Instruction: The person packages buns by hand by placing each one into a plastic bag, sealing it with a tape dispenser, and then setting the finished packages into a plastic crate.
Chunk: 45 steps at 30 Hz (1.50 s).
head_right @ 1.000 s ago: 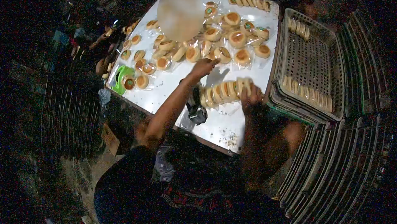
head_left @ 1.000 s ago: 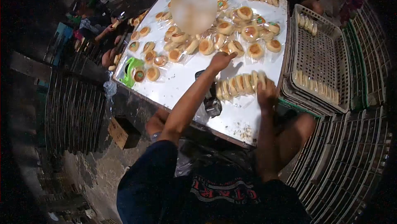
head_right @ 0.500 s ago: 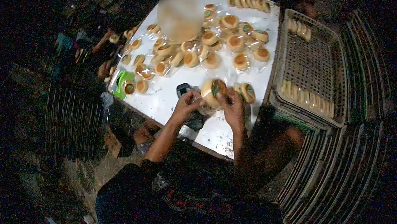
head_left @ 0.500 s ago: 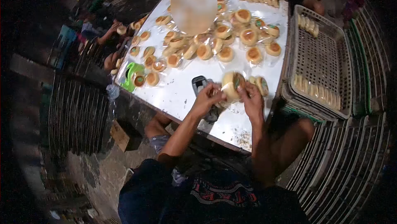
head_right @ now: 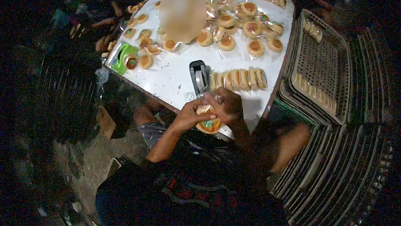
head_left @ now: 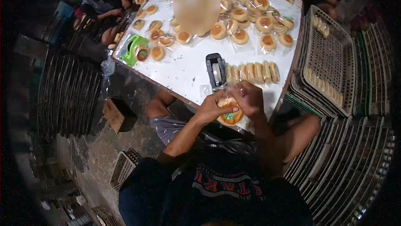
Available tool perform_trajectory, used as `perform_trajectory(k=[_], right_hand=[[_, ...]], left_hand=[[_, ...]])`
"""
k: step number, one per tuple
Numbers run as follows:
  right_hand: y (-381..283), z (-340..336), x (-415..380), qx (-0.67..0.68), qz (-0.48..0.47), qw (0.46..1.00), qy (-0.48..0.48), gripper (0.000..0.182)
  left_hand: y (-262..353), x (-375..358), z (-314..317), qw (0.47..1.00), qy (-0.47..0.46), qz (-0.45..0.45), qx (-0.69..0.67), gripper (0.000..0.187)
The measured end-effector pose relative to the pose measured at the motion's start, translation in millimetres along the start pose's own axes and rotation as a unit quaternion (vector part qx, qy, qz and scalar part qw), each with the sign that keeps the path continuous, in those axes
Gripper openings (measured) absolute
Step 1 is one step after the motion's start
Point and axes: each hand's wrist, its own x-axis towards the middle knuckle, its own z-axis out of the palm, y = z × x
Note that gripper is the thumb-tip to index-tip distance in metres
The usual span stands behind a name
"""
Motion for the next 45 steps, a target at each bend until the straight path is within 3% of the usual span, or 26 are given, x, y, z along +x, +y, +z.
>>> perform_trajectory(k=[2,4,5,6,7,8,10,11,14,15,18,19,22,23,25,28,30,32,34,35,36,37,38,40,44,45], right_hand=[[13.8,2.9,-10.9,0.29,-0.069,0.954,0.012,0.027],[-0.8,-6.7,-18.0,0.518,0.013,0.854,-0.041,0.018],[-12.4,-13.5,-20.3,0.619,0.056,0.78,-0.066,0.014],[-25.5,-18.9,-15.5,0.223,-0.057,0.971,-0.066,0.014],[-31.9,-14.3,-11.3,0.15,-0.023,0.987,-0.052,0.016],[-37.0,-11.2,-9.2,0.077,0.012,0.996,-0.036,0.017],[-3.0,7.8,0.1,0.366,0.021,0.93,0.007,0.021],[8.0,17.8,2.0,0.503,0.031,0.864,0.02,0.022],[-18.5,14.8,7.2,0.384,0.03,0.921,0.053,0.025],[-13.3,19.4,2.7,0.175,-0.094,0.977,0.074,0.024],[-3.5,26.2,-6.5,0.277,0.013,0.959,0.065,0.024],[-11.4,19.6,-6.5,0.274,0.083,0.957,0.035,0.024],[-12.3,33.2,0.9,0.113,0.031,0.985,0.129,0.021],[-17.8,35.8,-3.3,0.058,-0.033,0.973,0.22,0.034],[-27.4,40.8,-5.7,-0.011,-0.179,0.943,0.28,0.039],[-31.2,45.3,-20.2,0.059,-0.16,0.967,0.187,0.044],[-26.5,45.4,-22.9,0.206,-0.055,0.974,0.072,0.038],[0.2,43.7,-20.0,0.379,0.019,0.925,-0.038,0.039],[3.3,41.4,-19.5,0.511,0.044,0.856,-0.068,0.042],[1.1,43.9,-19.1,0.562,0.029,0.826,-0.041,0.043],[-4.8,43.6,-18.5,0.61,0.015,0.792,-0.012,0.045],[-22.4,30.3,-15.6,0.595,-0.032,0.803,-0.019,0.048],[-16.2,28.8,-13.7,0.503,-0.088,0.86,0.025,0.049],[-3.7,21.2,-6.5,0.297,-0.203,0.927,0.11,0.051],[-2.1,-1.9,-14.8,0.314,-0.051,0.948,-0.02,0.035],[13.6,9.7,-15.0,0.274,-0.031,0.96,-0.046,0.03]], left_hand=[[4.8,0.2,-10.8,0.973,-0.125,-0.02,-0.192,0.051],[6.5,-10.3,-27.4,0.897,-0.232,-0.046,-0.375,0.057],[10.3,-14.6,-30.9,0.891,-0.268,-0.03,-0.365,0.065],[4.2,-17.4,-38.6,0.919,-0.255,-0.043,-0.297,0.063],[0.0,-20.8,-46.3,0.942,-0.243,-0.058,-0.226,0.061],[-5.9,-22.5,-42.0,0.948,-0.239,-0.033,-0.209,0.062],[10.1,-29.3,-29.2,0.982,-0.173,0.018,-0.074,0.061],[5.9,-25.9,-31.7,0.987,-0.139,0.022,-0.072,0.058],[6.1,-29.6,-27.3,0.985,-0.025,0.07,-0.157,0.05],[10.6,-29.5,-26.0,0.975,0.01,0.096,-0.198,0.047],[15.7,-29.5,-34.7,0.955,0.02,0.015,-0.296,0.041],[16.8,-27.6,-33.4,0.969,0.035,0.046,-0.239,0.042],[22.3,-17.2,-27.6,0.938,0.082,0.126,-0.312,0.04],[22.5,-15.1,-28.9,0.951,0.104,0.116,-0.265,0.039],[25.0,-15.5,-28.8,0.964,0.092,0.124,-0.218,0.039],[30.0,-20.5,-23.0,0.97,0.061,0.181,-0.15,0.035],[30.5,-23.3,-19.6,0.963,0.097,0.242,-0.067,0.033],[25.0,-15.1,-20.6,0.895,0.253,0.326,0.168,0.035],[31.8,-10.8,-11.3,0.737,0.4,0.396,0.374,0.039],[25.3,-9.6,-8.1,0.749,0.367,0.44,0.332,0.044],[26.6,-11.8,-6.3,0.801,0.251,0.461,0.288,0.043],[24.0,-13.8,-8.3,0.863,0.181,0.384,0.273,0.039],[19.9,-17.6,-9.5,0.914,0.112,0.296,0.256,0.035],[21.6,-16.5,-12.4,0.961,0.116,0.161,0.191,0.029],[21.5,-17.6,-9.4,0.986,0.118,0.034,0.112,0.027],[12.1,-16.6,-10.9,0.972,0.125,0.106,0.168,0.026]])
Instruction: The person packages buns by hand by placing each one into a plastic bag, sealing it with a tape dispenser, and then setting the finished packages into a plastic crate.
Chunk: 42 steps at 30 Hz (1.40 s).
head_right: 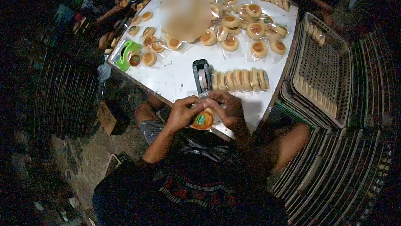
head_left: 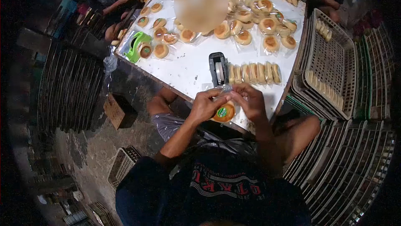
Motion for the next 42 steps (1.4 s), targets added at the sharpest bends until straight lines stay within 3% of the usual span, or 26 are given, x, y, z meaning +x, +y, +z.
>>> perform_trajectory(k=[1,3,4,6,8,9,11,12,13,14,15,17,18,19,21,22,23,25,27,29,30,33,36,39,40,42], right_hand=[[1.0,9.1,-1.1,-0.034,-0.024,0.998,0.055,0.02],[-5.6,20.7,-5.4,0.032,0.019,0.989,0.145,0.013],[-6.9,21.3,-6.3,-0.073,-0.045,0.987,0.133,0.014],[-9.5,18.0,-5.4,-0.276,-0.176,0.939,0.105,0.014],[-19.2,11.2,-1.4,-0.215,-0.2,0.955,0.038,0.013],[-23.7,7.8,-1.6,-0.185,-0.209,0.96,0.004,0.013],[-21.0,9.0,-1.5,-0.157,-0.135,0.978,0.019,0.012],[-19.8,17.9,-1.7,-0.159,-0.083,0.983,0.046,0.011],[-20.6,25.8,-1.9,-0.161,-0.031,0.984,0.072,0.012],[-24.7,28.7,-5.5,-0.255,0.027,0.964,0.063,0.014],[-24.6,39.9,-7.5,-0.198,0.028,0.977,0.078,0.016],[-14.5,59.3,-12.4,-0.083,0.029,0.99,0.11,0.02],[-0.1,61.8,-15.8,-0.028,0.146,0.988,0.048,0.02],[9.1,71.2,-20.5,0.004,0.122,0.991,0.058,0.022],[16.5,91.4,-26.1,0.068,0.071,0.992,0.077,0.031],[13.8,87.6,-26.8,0.213,0.117,0.97,-0.008,0.04],[14.3,87.8,-27.4,0.241,0.146,0.96,0.004,0.041],[16.1,89.7,-26.8,0.296,0.201,0.933,0.029,0.043],[18.3,89.2,-17.6,0.182,0.083,0.978,0.062,0.045],[15.0,87.7,-1.1,0.032,-0.019,0.994,0.107,0.043],[34.1,82.7,11.3,-0.02,-0.007,0.99,0.139,0.035],[98.5,65.7,43.2,-0.213,0.027,0.959,0.184,0.033],[126.6,63.7,45.3,-0.211,0.003,0.968,0.138,0.032],[50.2,60.2,25.2,-0.116,0.055,0.99,0.065,0.029],[37.4,55.2,18.0,-0.15,-0.009,0.988,0.033,0.029],[68.7,40.0,13.9,-0.224,0.054,0.973,0.011,0.032]], left_hand=[[5.3,-0.3,0.1,0.998,-0.009,-0.055,-0.019,0.025],[18.7,-3.6,-3.1,0.984,-0.017,-0.167,-0.06,0.024],[19.7,-3.7,-5.4,0.977,-0.021,-0.196,-0.085,0.022],[6.2,-5.5,-2.6,0.989,0.023,-0.054,-0.134,0.022],[-12.5,-2.6,0.0,0.988,0.08,0.081,-0.107,0.02],[-12.9,-4.0,-0.5,0.99,0.055,0.061,-0.119,0.02],[-12.7,-4.4,-5.7,0.99,0.007,0.025,-0.139,0.02],[-7.7,-6.7,-7.7,0.987,-0.011,-0.041,-0.155,0.02],[-9.1,-6.7,-9.1,0.985,0.012,-0.075,-0.152,0.021],[-11.2,-5.7,-9.7,0.982,0.034,-0.109,-0.149,0.021],[-14.1,-5.5,-9.5,0.977,0.056,-0.144,-0.146,0.022],[-18.7,-6.7,-2.3,0.984,0.153,-0.019,-0.088,0.016],[-16.9,-8.3,-0.7,0.979,0.195,0.033,-0.057,0.014],[-14.8,-11.0,-0.2,0.968,0.235,0.085,-0.025,0.013],[-17.9,-17.0,1.2,0.963,0.242,0.077,-0.091,0.014],[-26.8,-16.3,5.4,0.953,0.259,0.09,-0.129,0.021],[-33.2,-16.4,8.4,0.941,0.275,0.102,-0.167,0.028],[-25.0,-18.0,7.4,0.946,0.232,-0.016,-0.227,0.039],[-17.7,-20.1,6.2,0.911,0.173,-0.096,-0.361,0.044],[-14.5,-20.7,3.3,0.817,0.097,-0.127,-0.554,0.048],[-32.1,-16.2,1.9,0.792,0.084,-0.101,-0.596,0.044],[-32.3,-16.3,-12.9,0.81,0.097,-0.119,-0.566,0.042],[-26.0,-16.6,-23.9,0.804,0.108,-0.119,-0.572,0.039],[-25.5,-19.9,-38.5,0.789,0.111,-0.129,-0.591,0.039],[-23.6,-22.1,-41.3,0.785,0.108,-0.135,-0.595,0.039],[-13.6,-24.2,-46.6,0.806,0.087,-0.168,-0.561,0.045]])
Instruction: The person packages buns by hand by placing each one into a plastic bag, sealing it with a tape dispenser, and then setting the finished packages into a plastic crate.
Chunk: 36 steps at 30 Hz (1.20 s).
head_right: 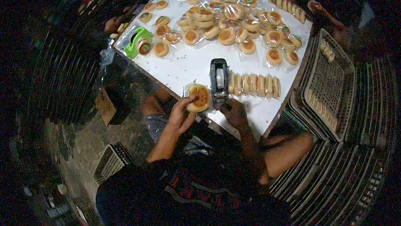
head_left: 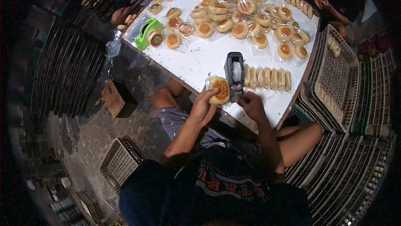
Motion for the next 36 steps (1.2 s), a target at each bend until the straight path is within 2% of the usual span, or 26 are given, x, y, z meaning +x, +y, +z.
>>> perform_trajectory(k=[1,2,5,6,8,9,10,12,13,14,15,17,18,19,20,21,22,23,25,27,29,31,32,33,34,36], right_hand=[[11.8,-3.2,-2.5,-0.04,0.031,0.999,-0.015,0.033],[23.1,-9.1,0.9,-0.182,0.029,0.982,-0.046,0.034],[-61.0,-48.4,-2.6,-0.05,0.093,0.99,-0.094,0.033],[-54.3,-52.6,-1.0,-0.012,0.032,0.992,-0.125,0.034],[-89.4,-67.1,-3.2,0.089,-0.029,0.985,-0.145,0.028],[-103.5,-70.9,-5.7,0.139,-0.059,0.976,-0.156,0.026],[-105.0,-70.5,-4.0,0.163,-0.063,0.97,-0.167,0.032],[-96.3,-75.4,5.2,0.038,-0.012,0.984,-0.174,0.039],[-88.2,-76.8,11.0,-0.025,0.01,0.984,-0.177,0.044],[-60.6,-73.2,16.4,-0.077,0.1,0.979,-0.163,0.056],[-41.7,-73.3,17.2,-0.063,0.048,0.987,-0.138,0.057],[-17.8,-73.7,8.5,-0.03,-0.052,0.994,-0.088,0.062],[-42.1,-72.9,-3.8,0.107,-0.057,0.99,-0.067,0.07],[-42.7,-69.9,-7.7,0.072,-0.121,0.987,-0.072,0.068],[-41.9,-71.3,-7.5,0.032,-0.186,0.979,-0.071,0.068],[-39.9,-76.4,-5.3,-0.011,-0.251,0.966,-0.068,0.067],[-37.2,-83.8,-2.0,0.036,-0.229,0.968,-0.099,0.059],[-35.7,-91.8,-0.7,0.057,-0.139,0.988,-0.045,0.056],[-35.1,-106.7,0.7,0.105,0.045,0.992,0.058,0.05],[-2.7,-116.0,18.1,0.033,-0.034,0.949,0.313,0.048],[32.2,-132.1,35.7,-0.074,-0.122,0.846,0.514,0.049],[81.6,-144.7,46.4,-0.193,-0.1,0.812,0.542,0.049],[112.1,-148.5,46.5,-0.184,-0.011,0.877,0.443,0.05],[134.7,-147.9,42.8,-0.137,0.031,0.926,0.35,0.051],[127.2,-151.4,43.6,-0.124,0.079,0.938,0.314,0.062],[111.2,-148.5,42.6,-0.15,0.117,0.939,0.287,0.08]], left_hand=[[-1.6,1.1,2.1,1.0,-0.014,-0.006,0.025,0.049],[-3.4,1.9,4.1,0.998,-0.028,-0.012,0.049,0.052],[-22.2,9.1,-5.9,0.986,-0.077,0.026,0.147,0.061],[-30.5,13.0,-8.2,0.977,-0.082,0.045,0.194,0.063],[-36.5,16.6,4.1,0.944,-0.098,0.083,0.303,0.067],[-37.4,15.1,10.5,0.942,-0.107,0.065,0.31,0.067],[-38.3,12.6,14.8,0.94,-0.113,0.048,0.317,0.067],[-44.9,13.2,14.7,0.933,-0.121,0.039,0.336,0.064],[-44.0,13.0,15.4,0.938,-0.139,0.006,0.316,0.064],[-42.2,12.6,15.6,0.942,-0.156,-0.025,0.295,0.063],[-39.8,13.9,16.4,0.945,-0.172,-0.053,0.273,0.063],[-34.4,18.8,16.5,0.968,-0.134,-0.122,0.172,0.051],[-35.1,17.6,15.0,0.972,-0.113,-0.164,0.121,0.047],[-37.9,17.1,15.2,0.971,-0.094,-0.209,0.072,0.046],[-42.5,18.9,15.9,0.972,-0.102,-0.194,0.086,0.056],[-42.2,21.9,18.9,0.974,-0.077,-0.201,0.064,0.049],[-42.2,26.0,23.8,0.977,-0.106,-0.17,0.071,0.046],[-42.4,27.4,28.4,0.979,-0.132,-0.14,0.073,0.043],[-44.0,31.7,46.4,0.98,-0.071,-0.069,0.174,0.043],[-44.7,40.6,55.2,0.975,-0.049,-0.043,0.212,0.041],[-56.0,56.7,55.5,0.973,-0.075,-0.061,0.209,0.041],[-74.1,72.9,52.3,0.971,-0.081,-0.064,0.217,0.042],[-86.6,83.3,54.8,0.969,-0.078,-0.057,0.228,0.043],[-95.7,93.8,64.7,0.967,-0.076,-0.046,0.24,0.044],[-103.2,95.1,83.4,0.971,-0.039,-0.033,0.236,0.051],[-133.1,130.6,80.2,0.956,-0.045,0.025,0.288,0.067]])
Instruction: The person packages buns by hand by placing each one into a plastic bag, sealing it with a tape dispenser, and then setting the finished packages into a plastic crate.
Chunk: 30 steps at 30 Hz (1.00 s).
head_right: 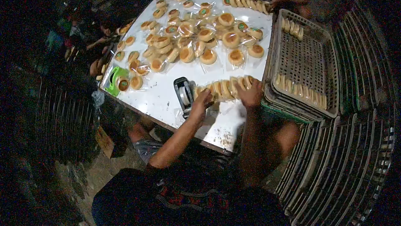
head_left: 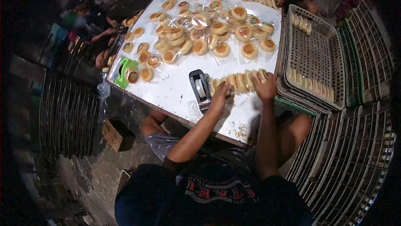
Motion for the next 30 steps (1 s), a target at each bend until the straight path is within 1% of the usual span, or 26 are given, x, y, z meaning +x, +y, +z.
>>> perform_trajectory(k=[1,2,3,4,5,7,10,11,12,13,14,15,16,17,19,20,21,22,23,24,25,26,27,29,30], right_hand=[[-13.3,1.6,-6.4,-0.034,-0.018,0.999,0.021,0.088],[-19.0,-0.6,-8.6,-0.069,-0.036,0.996,0.044,0.096],[-14.6,0.8,-7.8,-0.134,-0.057,0.989,0.011,0.106],[-9.1,-0.3,-4.7,-0.118,-0.019,0.993,-0.017,0.105],[-4.1,-0.9,-1.2,-0.1,0.017,0.994,-0.047,0.103],[-3.4,-8.3,0.9,-0.076,0.035,0.995,-0.06,0.1],[-12.1,-18.3,-1.1,-0.032,0.064,0.995,-0.063,0.093],[-12.8,-21.6,-1.5,-0.018,0.073,0.995,-0.059,0.091],[6.7,-4.0,-0.3,0.001,0.033,0.999,0.014,0.08],[9.5,-8.2,1.3,0.053,0.032,0.998,0.03,0.077],[11.6,-11.0,2.6,0.106,0.032,0.993,0.046,0.075],[10.7,-17.8,4.0,0.156,0.031,0.985,0.061,0.072],[-10.9,-49.2,8.1,0.165,0.054,0.984,0.029,0.092],[-22.4,-69.6,13.9,0.177,0.027,0.981,0.073,0.092],[-37.2,-105.3,31.7,0.196,-0.032,0.967,0.16,0.09],[-43.7,-128.5,46.2,0.178,-0.016,0.969,0.172,0.089],[-48.9,-149.6,62.4,0.161,0.0,0.97,0.184,0.089],[-49.2,-168.7,78.3,0.125,0.004,0.97,0.207,0.09],[-43.8,-185.3,96.0,0.09,0.005,0.969,0.23,0.092],[-28.8,-193.1,116.1,0.063,0.007,0.968,0.244,0.093],[-2.7,-196.3,136.4,0.036,0.009,0.965,0.259,0.094],[12.0,-205.8,147.9,0.066,0.016,0.969,0.237,0.098],[36.0,-207.2,162.0,0.041,0.032,0.966,0.254,0.092],[98.6,-192.5,183.4,-0.004,0.065,0.957,0.283,0.078],[130.6,-184.9,186.3,-0.016,0.084,0.974,0.209,0.077]], left_hand=[[-4.5,12.3,10.1,1.0,-0.001,0.013,0.028,0.074],[-10.1,21.4,20.4,0.996,0.017,0.02,0.09,0.077],[-6.5,25.4,34.2,0.988,0.034,0.03,0.151,0.081],[-2.3,29.7,45.9,0.975,0.053,0.041,0.211,0.084],[-0.8,37.2,54.8,0.971,0.073,0.042,0.223,0.084],[-4.6,54.8,61.0,0.961,0.118,0.042,0.246,0.086],[-6.4,83.0,59.6,0.974,0.023,-0.146,0.174,0.079],[-10.5,87.5,57.9,0.983,0.014,-0.144,0.117,0.077],[-14.6,93.1,54.8,0.988,0.002,-0.14,0.059,0.074],[3.5,81.7,62.2,0.99,-0.01,-0.138,0.005,0.071],[18.7,65.0,69.8,0.992,-0.021,-0.125,0.001,0.066],[34.3,61.7,78.0,0.989,0.03,-0.13,0.06,0.059],[49.8,57.5,86.3,0.995,-0.046,-0.057,0.071,0.061],[64.1,53.9,97.4,0.989,-0.121,0.016,0.078,0.064],[92.7,54.8,131.8,0.988,-0.137,0.055,0.042,0.057],[109.2,55.1,153.9,0.983,-0.158,0.077,0.047,0.06],[111.6,67.2,174.3,0.979,-0.167,0.108,0.041,0.063],[113.4,83.5,196.6,0.975,-0.162,0.136,0.073,0.068],[112.1,93.3,221.4,0.973,-0.148,0.162,0.068,0.07],[104.3,114.4,241.7,0.958,-0.163,0.227,0.071,0.067],[89.0,141.2,260.7,0.953,-0.156,0.241,0.093,0.066],[74.0,167.7,279.5,0.949,-0.149,0.254,0.115,0.066],[72.3,174.5,290.2,0.948,-0.202,0.218,0.115,0.066],[61.4,181.1,295.2,0.927,-0.289,0.142,0.194,0.073],[54.5,185.0,294.1,0.91,-0.328,0.103,0.233,0.077]])
